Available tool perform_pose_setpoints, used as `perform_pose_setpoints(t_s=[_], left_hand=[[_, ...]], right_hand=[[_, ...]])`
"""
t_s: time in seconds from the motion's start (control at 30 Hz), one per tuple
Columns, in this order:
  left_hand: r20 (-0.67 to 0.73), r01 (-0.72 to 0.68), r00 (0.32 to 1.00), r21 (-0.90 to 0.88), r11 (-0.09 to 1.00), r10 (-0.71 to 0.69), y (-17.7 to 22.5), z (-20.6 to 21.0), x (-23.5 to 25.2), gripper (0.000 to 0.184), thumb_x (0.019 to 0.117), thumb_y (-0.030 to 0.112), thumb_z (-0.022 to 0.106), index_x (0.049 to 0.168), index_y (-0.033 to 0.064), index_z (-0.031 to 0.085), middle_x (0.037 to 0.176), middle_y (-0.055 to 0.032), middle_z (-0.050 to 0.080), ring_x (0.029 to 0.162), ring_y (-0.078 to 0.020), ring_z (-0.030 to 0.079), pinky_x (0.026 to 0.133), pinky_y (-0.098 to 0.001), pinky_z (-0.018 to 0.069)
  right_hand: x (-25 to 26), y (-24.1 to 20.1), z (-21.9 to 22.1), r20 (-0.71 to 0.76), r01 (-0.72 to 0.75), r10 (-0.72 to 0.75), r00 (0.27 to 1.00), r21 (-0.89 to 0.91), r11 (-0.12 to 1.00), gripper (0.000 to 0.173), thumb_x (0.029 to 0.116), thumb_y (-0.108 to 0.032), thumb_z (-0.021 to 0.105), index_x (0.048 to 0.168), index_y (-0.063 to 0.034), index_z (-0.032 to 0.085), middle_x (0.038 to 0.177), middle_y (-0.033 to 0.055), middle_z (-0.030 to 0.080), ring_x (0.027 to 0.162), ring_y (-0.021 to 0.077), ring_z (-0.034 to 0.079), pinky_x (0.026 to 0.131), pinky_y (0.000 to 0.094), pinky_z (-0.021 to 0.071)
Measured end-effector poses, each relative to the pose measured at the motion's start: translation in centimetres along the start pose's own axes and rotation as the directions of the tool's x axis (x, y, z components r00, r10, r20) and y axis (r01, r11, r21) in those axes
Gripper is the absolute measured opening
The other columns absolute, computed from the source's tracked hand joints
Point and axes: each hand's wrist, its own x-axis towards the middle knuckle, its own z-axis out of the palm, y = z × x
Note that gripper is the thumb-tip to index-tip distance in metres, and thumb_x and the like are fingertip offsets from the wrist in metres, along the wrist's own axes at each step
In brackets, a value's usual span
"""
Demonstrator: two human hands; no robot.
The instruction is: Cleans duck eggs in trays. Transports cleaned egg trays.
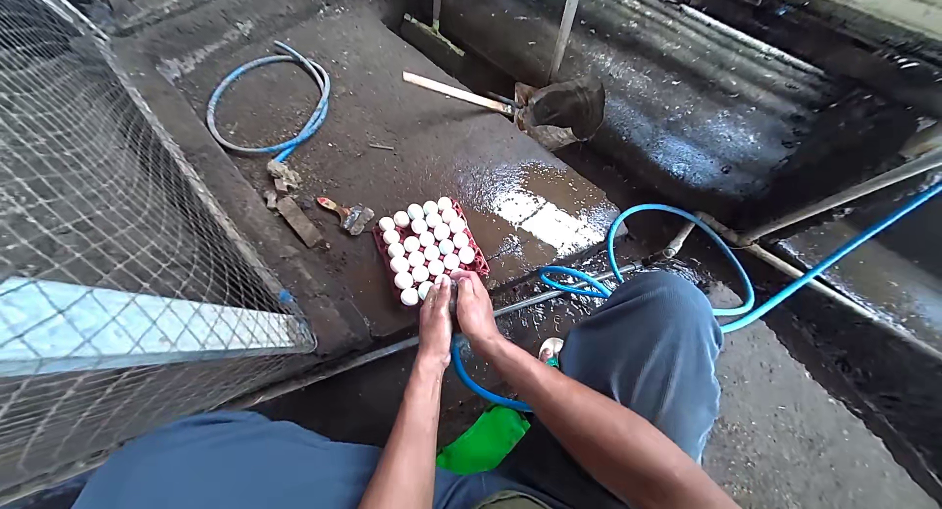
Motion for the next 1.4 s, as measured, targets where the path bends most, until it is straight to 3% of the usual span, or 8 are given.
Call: perform_pose_setpoints(t_s=[0.23, 0.37, 0.5, 0.7, 1.03, 1.17, 1.33, 1.4], left_hand=[[-0.115, -0.059, 0.99, 0.22, 0.974, 0.086, -0.2, 0.6, -0.5, 0.048, 0.1122, 0.022, 0.028, 0.124, -0.01, 0.062, 0.117, -0.0205, 0.066, 0.11, -0.0191, 0.062, 0.101, -0.0376, 0.0472], [-0.035, -0.064, 0.997, 0.132, 0.989, 0.07, -0.7, -0.2, -0.1, 0.04, 0.1073, 0.025, 0.031, 0.104, 0.001, 0.063, 0.089, -0.005, 0.062, 0.081, -0.0106, 0.06, 0.071, -0.0316, 0.0521], [0.003, -0.178, 0.984, -0.067, 0.982, 0.179, -2.1, -0.2, 0.5, 0.036, 0.0951, 0.019, 0.056, 0.123, -0.0028, 0.047, 0.109, -0.0112, 0.061, 0.099, -0.0144, 0.063, 0.087, -0.0329, 0.055], [-0.006, -0.128, 0.992, 0.035, 0.991, 0.128, -0.6, 0.5, -0.8, 0.052, 0.1124, 0.024, 0.017, 0.137, -0.0073, 0.05, 0.129, -0.0152, 0.059, 0.118, -0.0098, 0.056, 0.105, -0.0276, 0.0445], [0.077, -0.096, 0.993, 0.169, 0.981, 0.084, 0.3, 0.3, -1.1, 0.052, 0.1093, 0.018, 0.019, 0.139, -0.0136, 0.047, 0.14, -0.0291, 0.051, 0.13, -0.0253, 0.05, 0.113, -0.039, 0.0376], [0.039, 0.014, 0.999, 0.025, 1.0, -0.015, -0.6, 0.3, -0.1, 0.033, 0.1051, 0.024, 0.045, 0.127, -0.0007, 0.046, 0.102, -0.0107, 0.058, 0.08, -0.012, 0.06, 0.066, -0.0286, 0.0525], [0.021, -0.073, 0.997, 0.02, 0.997, 0.072, -0.4, 0.7, -0.2, 0.047, 0.1125, 0.022, 0.026, 0.144, -0.0085, 0.044, 0.146, -0.0232, 0.049, 0.135, -0.0214, 0.049, 0.116, -0.0358, 0.0368], [-0.013, -0.057, 0.998, 0.154, 0.986, 0.059, -0.1, 0.8, -0.4, 0.051, 0.1129, 0.026, 0.025, 0.134, -0.008, 0.056, 0.131, -0.0217, 0.06, 0.12, -0.0205, 0.058, 0.103, -0.0365, 0.0463]], right_hand=[[-0.7, 0.0, 0.7, -0.057, -0.015, 0.018, 0.998, 0.048, 0.999, 0.035, 0.1068, -0.022, 0.043, 0.13, -0.0011, 0.059, 0.119, 0.0184, 0.067, 0.112, 0.0272, 0.063, 0.096, 0.0494, 0.0499], [1.6, -0.1, -0.3, 0.135, -0.266, 0.237, 0.962, 0.274, 0.924, 0.034, 0.1097, -0.025, 0.04, 0.134, -0.0043, 0.053, 0.113, 0.017, 0.064, 0.1, 0.0249, 0.064, 0.086, 0.0449, 0.0543], [2.3, 0.2, -0.5, 0.189, -0.377, 0.326, 0.926, 0.455, 0.807, 0.042, 0.1114, -0.034, 0.03, 0.115, -0.0037, 0.059, 0.092, 0.0123, 0.064, 0.08, 0.0214, 0.064, 0.07, 0.04, 0.0544], [-0.4, 0.0, -0.2, 0.027, 0.17, -0.168, 0.985, -0.095, 0.981, 0.039, 0.1035, -0.019, 0.044, 0.135, -0.0023, 0.06, 0.124, 0.0177, 0.068, 0.118, 0.026, 0.064, 0.101, 0.0482, 0.0501], [1.7, 0.3, -0.8, 0.068, -0.088, 0.08, 0.994, 0.111, 0.99, 0.036, 0.1057, -0.02, 0.044, 0.134, -0.0008, 0.055, 0.121, 0.0192, 0.064, 0.109, 0.0257, 0.063, 0.094, 0.0465, 0.0518], [2.9, 0.3, -0.7, 0.068, -0.193, 0.184, 0.981, 0.18, 0.964, 0.034, 0.1093, -0.027, 0.043, 0.129, -0.0026, 0.056, 0.107, 0.0168, 0.064, 0.094, 0.0238, 0.064, 0.082, 0.0432, 0.0539], [1.1, 0.4, -0.2, -0.034, 0.185, -0.191, 0.981, -0.13, 0.974, 0.041, 0.1041, -0.016, 0.038, 0.135, -0.0002, 0.06, 0.129, 0.0196, 0.065, 0.122, 0.0281, 0.061, 0.104, 0.0493, 0.0481], [2.3, 0.5, -0.5, -0.065, 0.068, -0.068, 0.996, -0.003, 0.998, 0.036, 0.104, -0.016, 0.043, 0.132, -0.0005, 0.059, 0.122, 0.0182, 0.067, 0.112, 0.0258, 0.064, 0.096, 0.0471, 0.0514]])
